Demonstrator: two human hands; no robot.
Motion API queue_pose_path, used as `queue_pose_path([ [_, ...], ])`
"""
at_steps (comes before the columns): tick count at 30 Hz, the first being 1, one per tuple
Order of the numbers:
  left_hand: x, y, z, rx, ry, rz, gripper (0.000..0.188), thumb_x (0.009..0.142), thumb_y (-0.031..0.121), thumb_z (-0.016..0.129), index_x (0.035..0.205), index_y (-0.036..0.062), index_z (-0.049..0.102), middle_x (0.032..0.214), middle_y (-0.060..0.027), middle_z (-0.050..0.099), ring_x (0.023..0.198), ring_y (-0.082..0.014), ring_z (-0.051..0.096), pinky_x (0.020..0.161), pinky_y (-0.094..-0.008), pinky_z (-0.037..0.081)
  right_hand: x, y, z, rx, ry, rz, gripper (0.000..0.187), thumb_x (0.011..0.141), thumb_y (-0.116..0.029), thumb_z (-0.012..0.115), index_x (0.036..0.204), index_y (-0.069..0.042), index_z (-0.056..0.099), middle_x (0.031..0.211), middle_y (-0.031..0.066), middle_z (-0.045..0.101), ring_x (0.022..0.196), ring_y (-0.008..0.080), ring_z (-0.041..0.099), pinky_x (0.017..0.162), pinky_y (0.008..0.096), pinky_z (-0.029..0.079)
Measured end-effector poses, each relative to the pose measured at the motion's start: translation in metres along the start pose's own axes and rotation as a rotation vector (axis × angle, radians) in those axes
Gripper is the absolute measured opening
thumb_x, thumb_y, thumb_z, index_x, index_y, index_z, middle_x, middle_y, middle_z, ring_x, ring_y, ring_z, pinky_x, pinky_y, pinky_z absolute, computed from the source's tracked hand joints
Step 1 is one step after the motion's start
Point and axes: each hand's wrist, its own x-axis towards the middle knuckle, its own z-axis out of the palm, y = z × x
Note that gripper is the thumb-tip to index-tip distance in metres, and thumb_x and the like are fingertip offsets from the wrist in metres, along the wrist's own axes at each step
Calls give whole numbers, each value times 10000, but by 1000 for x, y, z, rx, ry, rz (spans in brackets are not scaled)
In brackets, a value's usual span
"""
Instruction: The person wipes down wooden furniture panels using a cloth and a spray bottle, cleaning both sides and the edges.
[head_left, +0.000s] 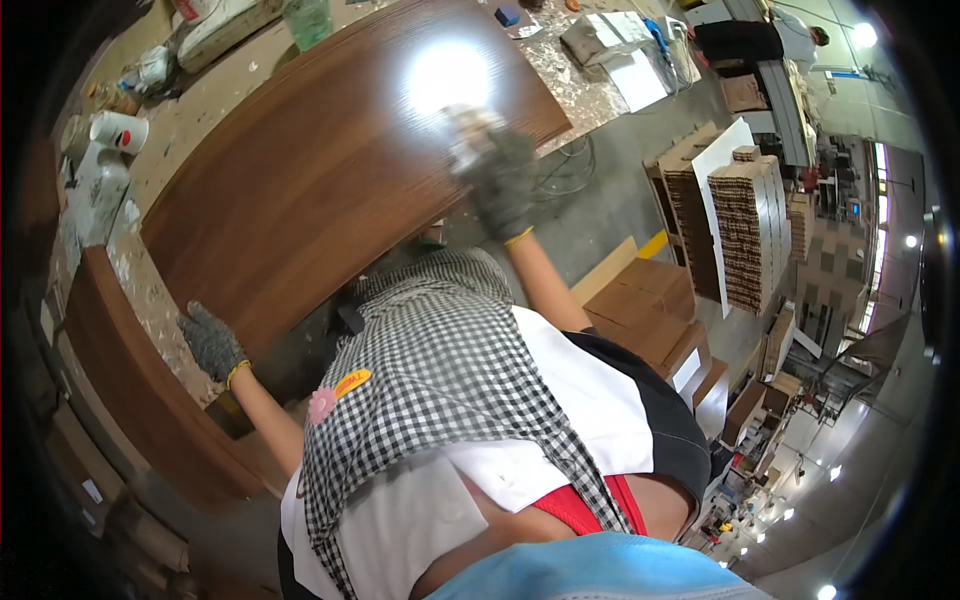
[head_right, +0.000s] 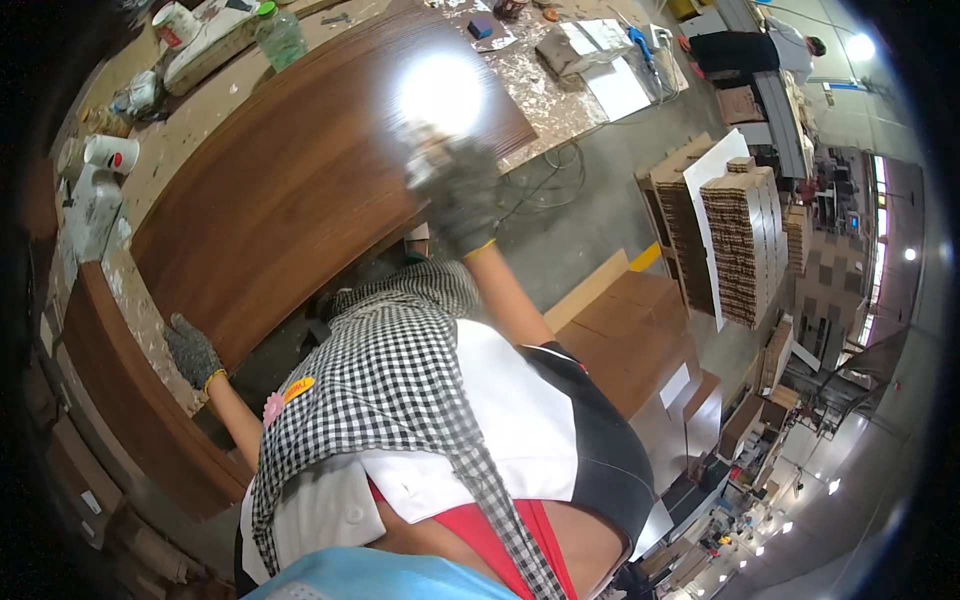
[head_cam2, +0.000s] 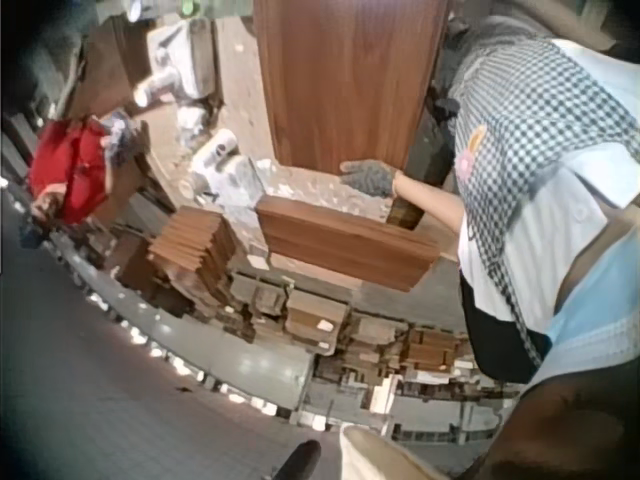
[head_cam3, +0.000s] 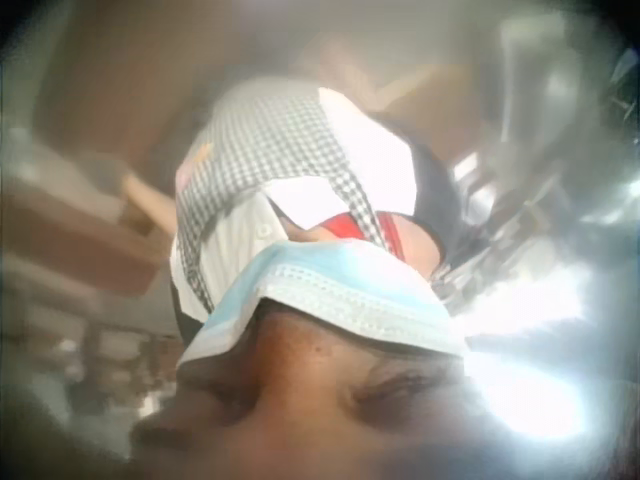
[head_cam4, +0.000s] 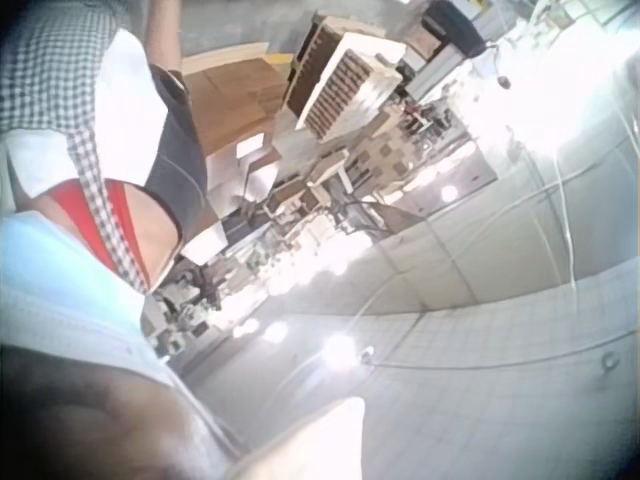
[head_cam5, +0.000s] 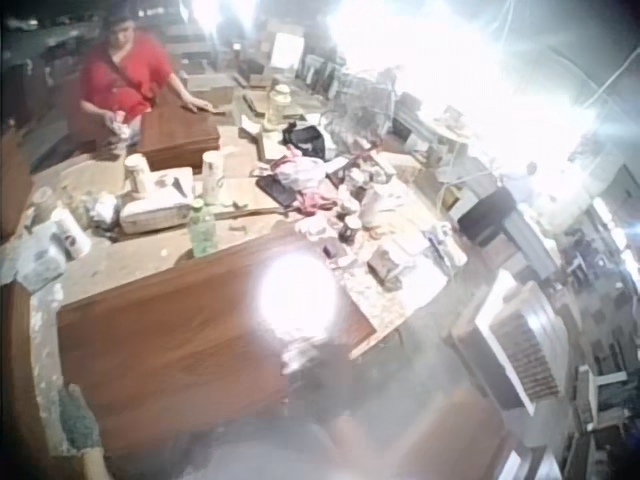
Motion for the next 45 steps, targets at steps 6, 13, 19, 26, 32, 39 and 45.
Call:
queue_pose_path([
  [6, -1, 22, -12, 7, -28, -7, 776, 1062, 591, 306, 1548, -10, 372, 1569, -248, 412, 1403, -413, 452, 1168, -446, 350, -39, 259, -24, -206, 210, 855, 378, 1049, -320, 503, 1182, -23, 695, 1157, 226, 700, 1092, 385, 656, 960, 440, 492],
  [13, 8, -17, -27, 11, -9, -20, 764, 1062, 582, 320, 1525, -19, 407, 1548, -256, 438, 1374, -425, 477, 1151, -461, 368, 3, 68, -37, 83, -83, 177, 354, 975, -331, 640, 1250, -115, 697, 1307, 165, 651, 1198, 334, 603, 1034, 443, 478],
  [19, 13, -30, -34, -12, -14, -5, 777, 1057, 595, 322, 1512, -27, 425, 1530, -265, 458, 1371, -432, 475, 1149, -469, 373, 43, 96, -51, 187, -235, 629, 419, 973, -421, 634, 1311, -179, 689, 1329, 202, 642, 1063, 345, 684, 979, 456, 521],
  [26, 41, -70, -36, -95, -22, -28, 787, 1055, 603, 319, 1527, -22, 408, 1564, -255, 419, 1418, -419, 427, 1192, -444, 318, 81, -21, -41, 75, -194, 458, 502, 947, -549, 630, 1122, -94, 747, 872, 214, 743, 842, 327, 743, 817, 443, 575],
  [32, 70, -112, -36, -122, -18, -39, 793, 1056, 605, 310, 1530, -24, 402, 1582, -243, 399, 1437, -401, 411, 1200, -432, 307, 53, -111, 54, -145, -246, -437, 447, 890, -337, 710, 1304, -179, 656, 1339, 75, 628, 1188, 265, 579, 1060, 396, 439],
  [39, 83, -80, -27, 319, 446, 412, 585, 1017, 447, 541, 1372, -18, 556, 1395, -271, 565, 1270, -438, 539, 1107, -498, 403, 106, 55, 17, -134, -219, 370, 450, 1027, -415, 510, 1238, -58, 684, 1126, 201, 717, 1048, 366, 677, 926, 427, 519],
  [45, 31, 148, -25, -200, 318, 1194, 538, 984, 373, 643, 1380, 20, 556, 1424, -220, 563, 1364, -437, 464, 1154, -529, 355, 72, -15, -9, 322, -221, 187, 320, 936, -305, 693, 1114, -42, 730, 1131, 183, 689, 1113, 348, 631, 989, 422, 489],
])
